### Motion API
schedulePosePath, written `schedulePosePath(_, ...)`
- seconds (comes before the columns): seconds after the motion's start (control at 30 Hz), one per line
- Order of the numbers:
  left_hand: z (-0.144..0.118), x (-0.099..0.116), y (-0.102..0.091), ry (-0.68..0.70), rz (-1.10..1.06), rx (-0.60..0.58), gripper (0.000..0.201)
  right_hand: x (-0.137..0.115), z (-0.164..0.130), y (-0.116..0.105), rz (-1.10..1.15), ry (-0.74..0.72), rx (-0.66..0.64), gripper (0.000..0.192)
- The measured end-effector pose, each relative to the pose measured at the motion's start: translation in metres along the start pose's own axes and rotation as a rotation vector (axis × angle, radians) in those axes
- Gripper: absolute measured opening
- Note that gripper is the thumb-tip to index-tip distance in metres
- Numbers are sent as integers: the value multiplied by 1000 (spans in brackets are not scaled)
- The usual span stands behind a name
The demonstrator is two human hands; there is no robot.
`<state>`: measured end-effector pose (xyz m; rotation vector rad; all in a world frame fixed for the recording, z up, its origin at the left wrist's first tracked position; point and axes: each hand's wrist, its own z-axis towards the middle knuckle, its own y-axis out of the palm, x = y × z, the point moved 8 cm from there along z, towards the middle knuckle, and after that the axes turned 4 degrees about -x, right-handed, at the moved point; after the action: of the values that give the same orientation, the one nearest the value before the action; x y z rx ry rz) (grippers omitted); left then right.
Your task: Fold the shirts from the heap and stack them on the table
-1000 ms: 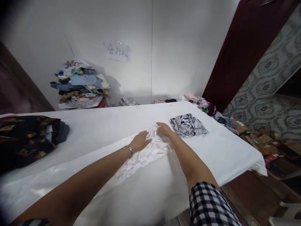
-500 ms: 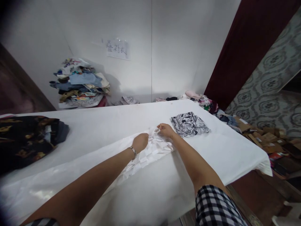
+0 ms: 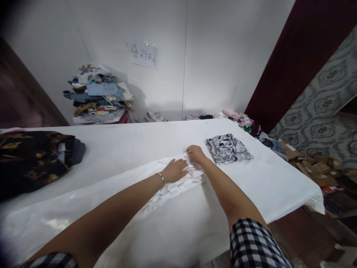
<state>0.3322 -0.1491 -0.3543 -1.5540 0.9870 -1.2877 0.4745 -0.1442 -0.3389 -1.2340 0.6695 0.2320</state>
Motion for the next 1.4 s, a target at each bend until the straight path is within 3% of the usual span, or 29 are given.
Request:
schedulePosePath(0.1, -8, -2, -8, -20, -50, 15, 51, -1, 0, 4, -69, 13, -21, 12)
schedulePosePath(0.17, -23, -10, -20, -41, -89, 48, 54, -1, -4, -1, -88, 19, 2, 20)
schedulePosePath(0.27, -61, -30, -36, -74, -92, 88, 57, -13, -18, -16, -53, -5, 82, 30)
schedulePosePath(0.37, -109, -53, -41, -147, -49, 112, 60, -49, -42, -16, -20, -100, 87, 38)
schedulePosePath(0.47, -152, -66, -29, -200, 20, 128, 62, -91, -66, 15, -91, -187, -73, 51)
schedulePosePath(0.53, -169, -68, -13, -218, 65, 110, 61, -107, -78, 46, -167, -181, -217, 56)
schedulePosePath(0.67, -182, -68, 6, -259, 67, 109, 59, -100, -89, 91, -321, -83, -381, 58)
schedulePosePath(0.8, -198, -59, 2, -312, -1, 151, 59, -85, -90, 100, -388, -49, -377, 59)
schedulePosePath(0.9, -234, -52, -10, -378, -14, 228, 54, -80, -92, 97, -395, -38, -398, 59)
schedulePosePath(1.03, -314, -73, -29, -688, 36, 387, 46, -89, -90, 91, -364, 13, -385, 58)
schedulePosePath(1.13, -381, -98, -39, -1013, 71, 484, 46, -127, -88, 93, -365, -98, -278, 57)
schedulePosePath(1.2, -412, -111, -40, -1180, 46, 479, 49, -158, -92, 106, -349, -214, -266, 56)
schedulePosePath(1.3, -432, -126, -39, -1320, -24, 420, 51, -186, -101, 137, -352, -285, -344, 59)
schedulePosePath(1.4, -432, -138, -45, -1362, -53, 373, 46, -184, -108, 163, -426, -263, -403, 60)
